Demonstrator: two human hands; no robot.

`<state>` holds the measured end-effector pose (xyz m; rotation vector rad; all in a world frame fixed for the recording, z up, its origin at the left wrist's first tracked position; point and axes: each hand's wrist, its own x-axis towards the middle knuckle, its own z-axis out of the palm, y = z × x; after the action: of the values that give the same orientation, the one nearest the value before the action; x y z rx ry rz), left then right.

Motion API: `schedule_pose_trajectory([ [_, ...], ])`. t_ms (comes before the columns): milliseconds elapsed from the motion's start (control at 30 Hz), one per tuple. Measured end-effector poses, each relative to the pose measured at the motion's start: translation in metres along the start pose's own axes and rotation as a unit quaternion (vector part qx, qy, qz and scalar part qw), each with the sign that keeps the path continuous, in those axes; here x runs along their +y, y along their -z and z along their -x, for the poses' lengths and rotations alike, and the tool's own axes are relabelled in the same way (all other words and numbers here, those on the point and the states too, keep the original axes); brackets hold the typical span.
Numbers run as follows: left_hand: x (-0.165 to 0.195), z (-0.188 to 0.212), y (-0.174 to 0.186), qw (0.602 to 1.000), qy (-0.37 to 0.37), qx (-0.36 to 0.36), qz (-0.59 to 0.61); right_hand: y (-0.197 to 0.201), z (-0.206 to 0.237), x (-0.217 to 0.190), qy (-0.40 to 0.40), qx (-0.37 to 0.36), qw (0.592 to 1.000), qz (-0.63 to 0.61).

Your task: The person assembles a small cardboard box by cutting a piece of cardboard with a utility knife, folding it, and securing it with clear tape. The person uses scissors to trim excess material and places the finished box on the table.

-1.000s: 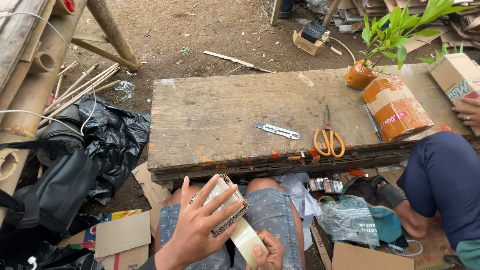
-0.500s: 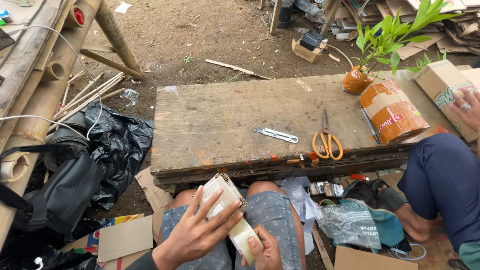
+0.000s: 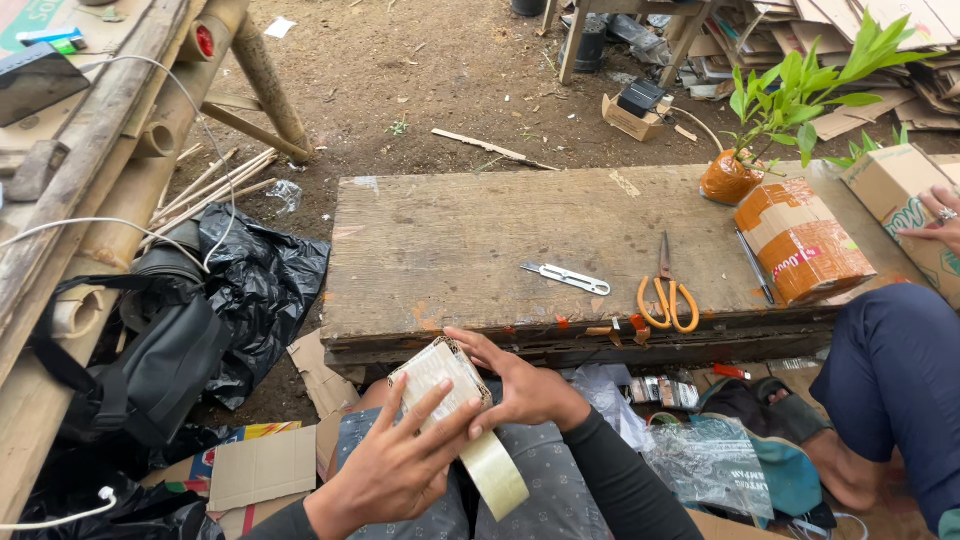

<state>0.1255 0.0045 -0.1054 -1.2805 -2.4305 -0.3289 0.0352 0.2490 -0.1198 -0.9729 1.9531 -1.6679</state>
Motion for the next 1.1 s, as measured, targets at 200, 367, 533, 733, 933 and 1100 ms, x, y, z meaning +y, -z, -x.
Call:
schedule_pose_trajectory([
  [200, 0.011, -0.024, -0.019, 0.941, 0.236, 0.214, 0.111, -0.030, 0.035, 0.062, 0.065, 0.232, 0.959, -0.147],
  [367, 0.023, -0.055, -0.037, 0.901, 0.325, 0.282, 0.058, -0.085, 0.104, 0.089, 0.051, 0.247, 0.964, -0.088],
  [533, 0.026, -0.060, -0.040, 0.907, 0.301, 0.288, 0.065, -0.113, 0.117, 0.082, -0.135, 0.296, 0.936, -0.130],
  [733, 0.028, -0.039, -0.050, 0.913, 0.284, 0.280, 0.079, -0.091, 0.112, 0.061, -0.132, 0.306, 0.943, -0.026],
  [933, 0.016, -0.012, -0.058, 0.893, 0.222, 0.351, 0.173, -0.013, 0.042, 0.000, 0.050, 0.141, 0.985, 0.086],
  [1100, -0.004, 0.000, -0.052, 0.775, 0.291, 0.244, 0.505, -0.008, -0.013, -0.034, 0.041, -0.005, 0.997, 0.070],
])
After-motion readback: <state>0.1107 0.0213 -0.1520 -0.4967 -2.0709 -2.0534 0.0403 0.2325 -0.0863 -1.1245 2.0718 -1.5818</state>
